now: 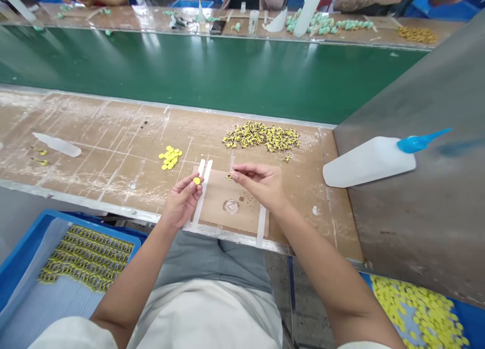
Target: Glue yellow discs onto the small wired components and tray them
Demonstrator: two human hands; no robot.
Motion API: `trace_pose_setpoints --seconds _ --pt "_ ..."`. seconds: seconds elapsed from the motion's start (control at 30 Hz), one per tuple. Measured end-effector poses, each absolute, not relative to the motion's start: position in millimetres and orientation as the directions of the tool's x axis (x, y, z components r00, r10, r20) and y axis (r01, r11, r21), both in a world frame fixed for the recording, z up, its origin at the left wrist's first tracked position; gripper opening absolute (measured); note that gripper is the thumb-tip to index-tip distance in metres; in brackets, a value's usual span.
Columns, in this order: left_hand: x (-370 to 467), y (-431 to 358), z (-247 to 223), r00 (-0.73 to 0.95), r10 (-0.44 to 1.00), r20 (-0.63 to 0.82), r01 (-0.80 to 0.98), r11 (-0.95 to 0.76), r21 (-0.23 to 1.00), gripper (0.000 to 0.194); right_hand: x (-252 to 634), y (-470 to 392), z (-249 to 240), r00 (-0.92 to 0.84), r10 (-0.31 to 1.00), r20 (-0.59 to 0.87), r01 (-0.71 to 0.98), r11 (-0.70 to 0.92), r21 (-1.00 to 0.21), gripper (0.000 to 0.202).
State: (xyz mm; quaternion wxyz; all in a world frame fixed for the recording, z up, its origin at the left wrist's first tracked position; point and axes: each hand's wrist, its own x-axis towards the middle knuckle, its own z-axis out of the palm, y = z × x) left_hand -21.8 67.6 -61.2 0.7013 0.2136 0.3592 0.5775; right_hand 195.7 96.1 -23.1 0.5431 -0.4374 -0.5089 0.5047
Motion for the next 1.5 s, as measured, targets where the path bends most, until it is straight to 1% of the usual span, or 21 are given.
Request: trace_pose_setpoints --seconds 0.1,0.23,0.37,0.43,0.53,0.63,0.7,0.8,0.93,1.2,1.3,1.5 --pt "-21 79 -55 0.113 0.96 -0.257 -0.626 0.27 0.732 0.031 194 109 -26 -0.025 0.996 0.081 -0.257 0.072 -0.964 0.02" --pt "-10 111 -45 0.233 0.95 -0.21 -0.526 0.305 0.794 0.031 199 114 -38 0.071 0.996 -0.06 -0.471 -0.019 -0.882 0.021" --pt "18 146 -41 0.395 0.903 -0.167 -0.446 0.348 0.825 0.03 207 117 -41 0.202 0.971 -0.126 -0.548 0.006 -0.836 0.026" --pt "32 154 -42 0.447 0.88 -0.161 -0.428 0.368 0.825 0.029 209 119 -40 0.255 0.958 -0.131 -0.541 0.029 -0.841 0.027" --pt "45 152 -45 0.454 0.873 -0.175 -0.429 0.387 0.816 0.03 209 117 -40 0.3 0.949 -0.098 -0.478 0.06 -0.877 0.025" --pt "46 142 -45 0.45 0.868 -0.209 -0.416 0.411 0.811 0.03 208 112 -41 0.275 0.96 -0.049 -0.394 0.066 -0.917 0.023" --pt "43 136 -43 0.477 0.853 -0.214 -0.408 0.43 0.805 0.029 206 108 -41 0.238 0.971 -0.022 -0.353 0.065 -0.933 0.021" --pt "38 133 -41 0.499 0.845 -0.191 -0.424 0.431 0.797 0.025 202 103 -41 0.199 0.98 0.024 -0.332 0.09 -0.939 0.015" --pt "34 130 -40 0.494 0.851 -0.177 -0.436 0.419 0.796 0.023 198 99 -40 0.191 0.979 0.075 -0.32 0.135 -0.938 0.014" --pt "30 125 -38 0.5 0.844 -0.196 -0.374 0.415 0.829 0.025 193 94 -32 0.199 0.979 0.035 -0.265 0.088 -0.96 0.014" --pt "30 125 -38 0.494 0.848 -0.191 -0.382 0.409 0.829 0.024 192 93 -30 0.178 0.982 0.063 -0.27 0.11 -0.957 0.012" --pt "29 125 -39 0.464 0.86 -0.214 -0.371 0.407 0.835 0.027 191 91 -29 0.192 0.977 0.097 -0.206 0.136 -0.969 0.013"
